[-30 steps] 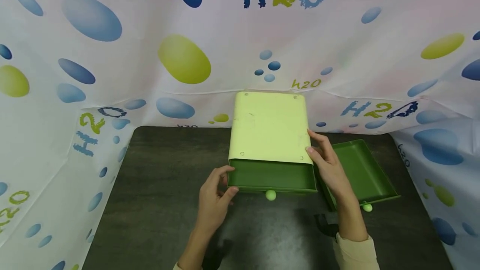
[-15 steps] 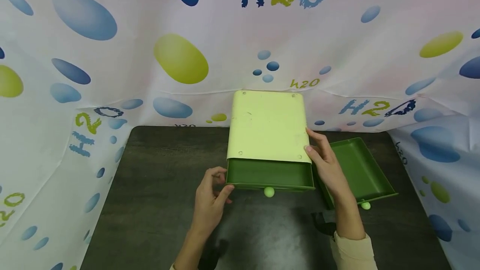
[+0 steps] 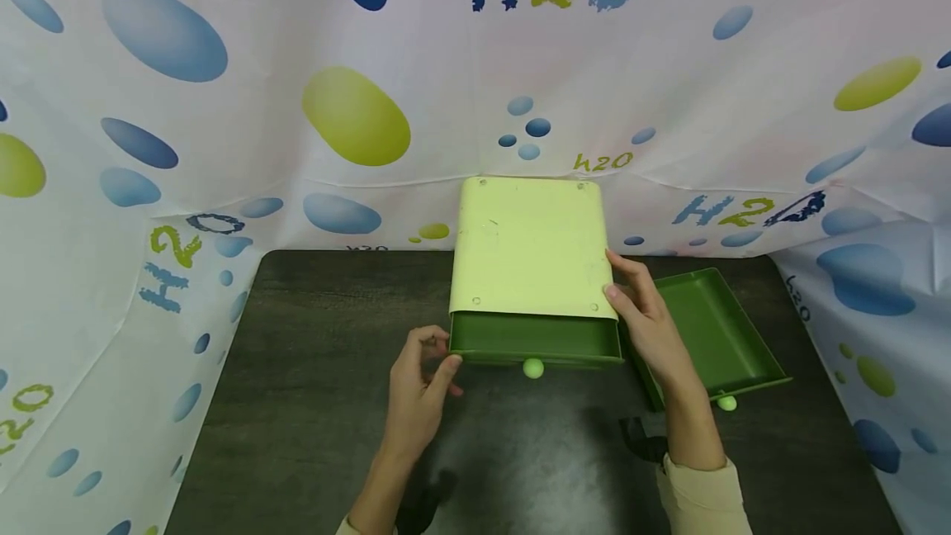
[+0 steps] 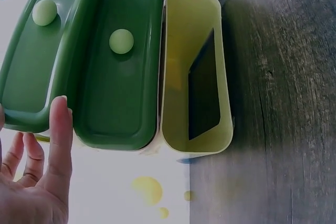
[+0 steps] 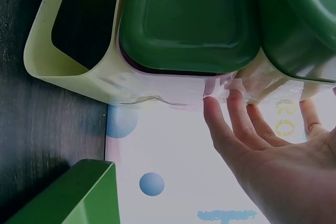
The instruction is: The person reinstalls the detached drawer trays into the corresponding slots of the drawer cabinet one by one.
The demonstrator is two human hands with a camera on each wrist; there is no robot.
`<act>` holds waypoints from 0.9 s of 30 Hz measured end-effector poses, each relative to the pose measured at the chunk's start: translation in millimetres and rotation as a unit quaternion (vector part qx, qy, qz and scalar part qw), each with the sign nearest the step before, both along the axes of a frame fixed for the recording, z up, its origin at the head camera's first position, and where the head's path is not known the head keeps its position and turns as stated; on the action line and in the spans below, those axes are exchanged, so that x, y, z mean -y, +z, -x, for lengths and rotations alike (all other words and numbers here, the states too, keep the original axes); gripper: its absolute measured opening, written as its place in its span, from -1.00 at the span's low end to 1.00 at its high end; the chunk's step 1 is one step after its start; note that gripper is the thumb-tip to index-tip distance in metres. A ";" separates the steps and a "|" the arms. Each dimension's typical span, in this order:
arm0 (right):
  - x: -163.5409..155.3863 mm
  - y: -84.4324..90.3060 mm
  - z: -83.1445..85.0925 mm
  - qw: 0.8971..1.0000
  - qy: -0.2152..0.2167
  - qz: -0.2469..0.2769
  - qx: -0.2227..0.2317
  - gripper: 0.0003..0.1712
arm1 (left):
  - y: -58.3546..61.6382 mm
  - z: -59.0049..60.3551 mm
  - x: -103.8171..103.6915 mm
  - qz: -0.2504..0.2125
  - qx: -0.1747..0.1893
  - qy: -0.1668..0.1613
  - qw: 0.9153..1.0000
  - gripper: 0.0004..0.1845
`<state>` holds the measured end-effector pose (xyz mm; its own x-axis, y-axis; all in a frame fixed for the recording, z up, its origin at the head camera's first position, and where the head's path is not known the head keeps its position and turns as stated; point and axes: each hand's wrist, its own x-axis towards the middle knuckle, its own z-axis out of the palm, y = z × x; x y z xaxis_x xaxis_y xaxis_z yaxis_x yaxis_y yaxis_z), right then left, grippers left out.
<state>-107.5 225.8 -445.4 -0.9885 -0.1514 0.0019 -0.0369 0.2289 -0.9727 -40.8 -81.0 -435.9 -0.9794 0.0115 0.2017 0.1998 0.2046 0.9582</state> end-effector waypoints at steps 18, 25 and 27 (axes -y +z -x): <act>2.3 1.7 -0.7 1.000 -0.001 0.002 0.000 -0.44 | -47.8 14.3 9.3 -0.070 -0.057 0.000 0.996 -0.85; 1.9 1.8 -1.1 1.000 -0.005 0.004 -0.005 -0.44 | -49.7 15.9 8.4 -0.042 -0.074 0.019 0.996 -0.82; 1.9 1.8 -1.3 1.000 -0.004 0.006 -0.004 -0.44 | -48.1 16.2 6.4 -0.028 -0.086 0.036 0.995 -0.76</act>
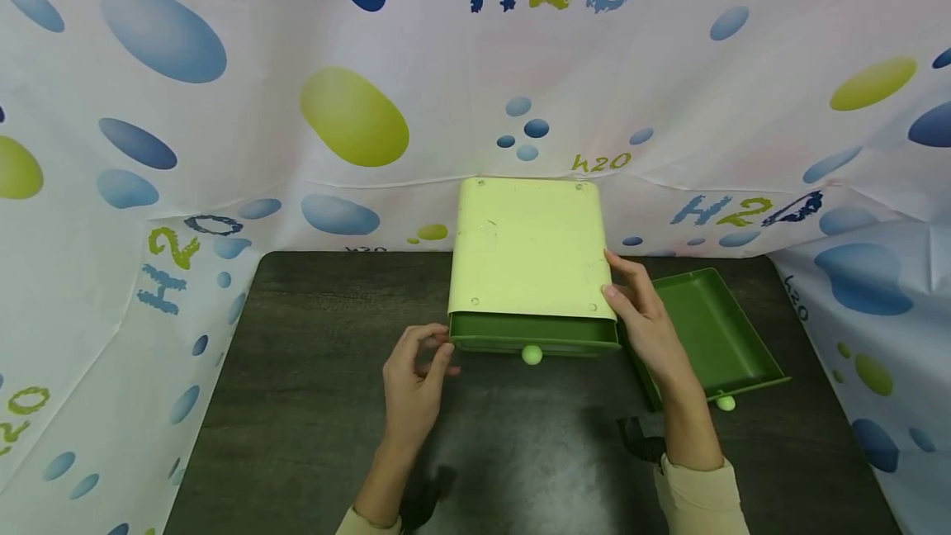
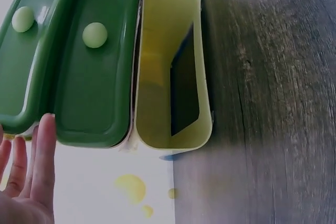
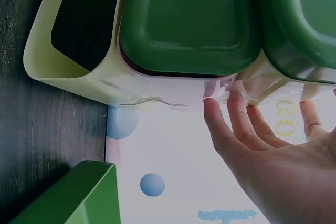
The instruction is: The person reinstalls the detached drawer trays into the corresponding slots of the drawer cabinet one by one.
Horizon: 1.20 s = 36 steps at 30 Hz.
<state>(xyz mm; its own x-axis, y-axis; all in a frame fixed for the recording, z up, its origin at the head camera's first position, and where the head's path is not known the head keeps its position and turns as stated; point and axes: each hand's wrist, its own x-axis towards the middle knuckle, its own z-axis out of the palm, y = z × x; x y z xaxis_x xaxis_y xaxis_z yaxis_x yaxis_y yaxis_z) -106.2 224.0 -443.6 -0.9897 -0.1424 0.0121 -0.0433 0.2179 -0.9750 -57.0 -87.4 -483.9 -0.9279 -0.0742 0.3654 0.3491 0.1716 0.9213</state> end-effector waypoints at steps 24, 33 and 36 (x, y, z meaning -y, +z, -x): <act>1.9 -1.9 -2.4 1.000 0.000 0.024 -0.004 -0.44 | 31.2 14.1 -9.1 0.023 -0.011 0.046 0.999 -0.58; 2.8 -4.7 -2.1 1.000 0.001 0.029 -0.011 -0.43 | 28.6 15.4 -8.4 0.029 -0.001 0.041 0.999 -0.66; 2.3 -5.8 -3.1 0.999 -0.002 0.029 -0.013 -0.42 | 27.7 15.4 -9.1 0.033 -0.005 0.034 0.999 -0.70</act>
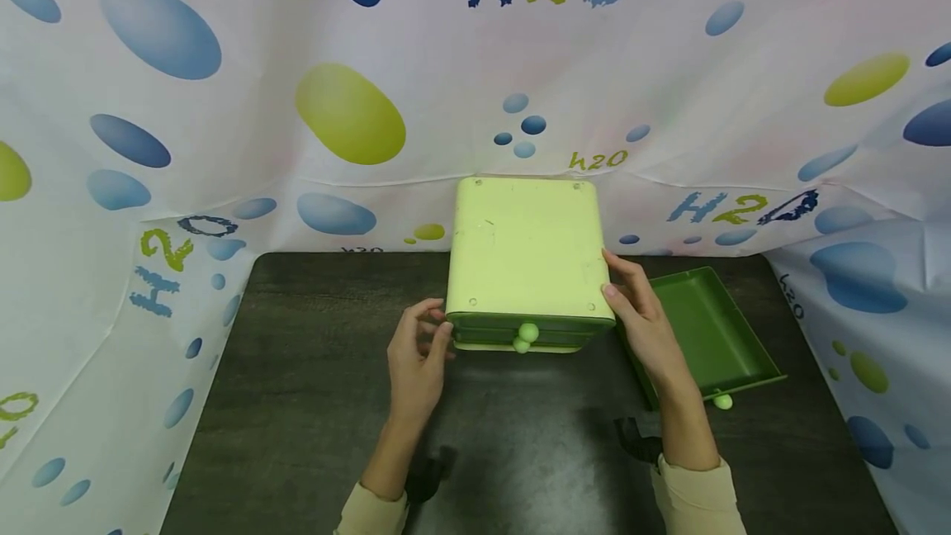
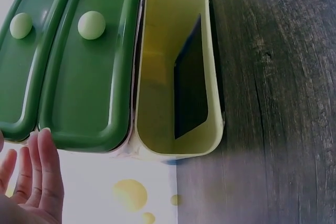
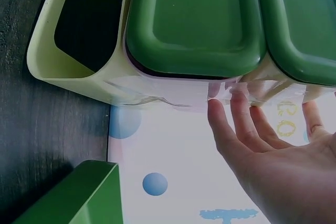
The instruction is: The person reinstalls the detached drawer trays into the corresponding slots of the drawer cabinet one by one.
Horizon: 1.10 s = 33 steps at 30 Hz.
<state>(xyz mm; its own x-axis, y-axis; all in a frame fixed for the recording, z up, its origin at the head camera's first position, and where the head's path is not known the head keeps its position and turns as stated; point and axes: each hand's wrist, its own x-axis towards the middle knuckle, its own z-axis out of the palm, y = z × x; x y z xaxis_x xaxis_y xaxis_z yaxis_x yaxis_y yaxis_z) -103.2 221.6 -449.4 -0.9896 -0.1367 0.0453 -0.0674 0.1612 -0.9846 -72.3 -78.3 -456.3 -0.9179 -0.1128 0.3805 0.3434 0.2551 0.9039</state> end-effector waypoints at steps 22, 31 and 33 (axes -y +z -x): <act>-22.1 0.4 8.2 0.995 0.009 -0.081 -0.048 -0.44 | -24.8 24.6 11.9 -0.001 -0.049 -0.082 0.995 -0.47; -63.7 1.9 3.8 0.982 -0.027 -0.181 -0.045 -0.43 | -20.7 30.9 7.8 -0.026 -0.046 -0.150 0.987 -0.43; -67.2 2.2 3.9 0.981 -0.029 -0.189 -0.033 -0.43 | -13.1 29.6 5.5 -0.039 -0.046 -0.154 0.986 -0.47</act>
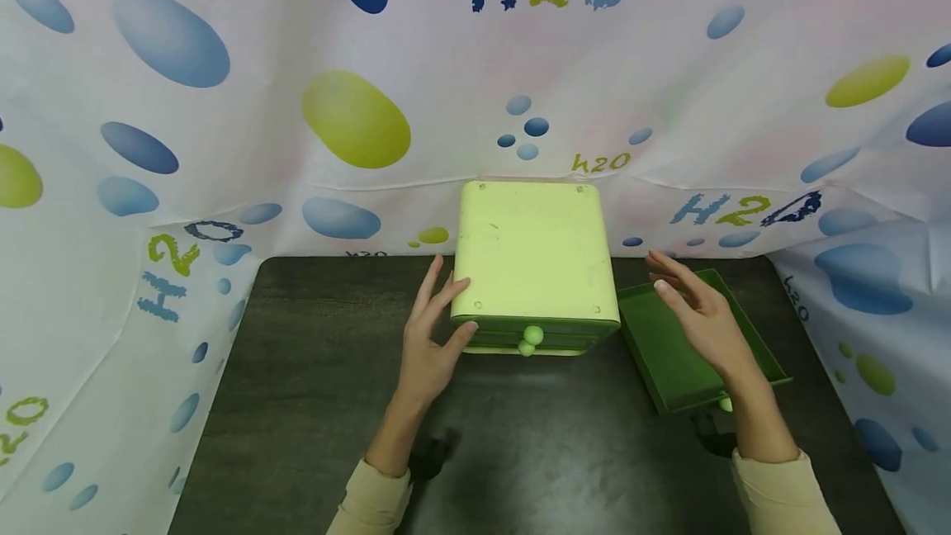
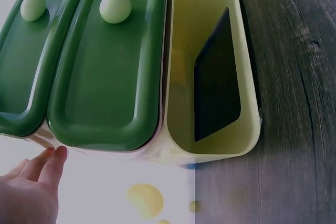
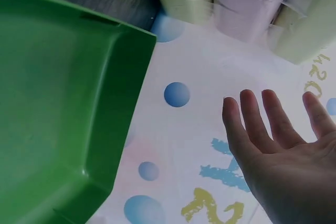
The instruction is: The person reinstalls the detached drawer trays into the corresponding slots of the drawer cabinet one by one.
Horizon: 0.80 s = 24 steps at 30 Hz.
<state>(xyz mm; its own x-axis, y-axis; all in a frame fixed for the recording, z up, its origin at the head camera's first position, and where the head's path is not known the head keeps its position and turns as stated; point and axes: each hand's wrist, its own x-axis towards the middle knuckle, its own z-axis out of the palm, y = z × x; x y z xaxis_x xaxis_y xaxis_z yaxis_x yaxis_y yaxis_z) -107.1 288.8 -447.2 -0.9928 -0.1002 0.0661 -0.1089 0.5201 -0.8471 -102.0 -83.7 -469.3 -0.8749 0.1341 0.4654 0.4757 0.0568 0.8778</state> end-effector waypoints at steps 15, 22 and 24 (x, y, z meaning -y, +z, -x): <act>-26.7 -1.0 -10.5 0.998 -0.043 -0.044 -0.024 -0.44 | -2.9 8.3 -1.4 0.002 0.014 -0.007 1.000 -0.37; -56.1 -5.8 -27.2 0.994 -0.077 -0.075 -0.006 -0.47 | 15.5 7.7 -3.6 0.001 0.015 -0.018 1.000 -0.46; -63.0 -7.6 -30.9 0.993 -0.085 -0.083 0.003 -0.47 | 25.6 6.0 -5.3 0.001 0.021 -0.023 1.000 -0.43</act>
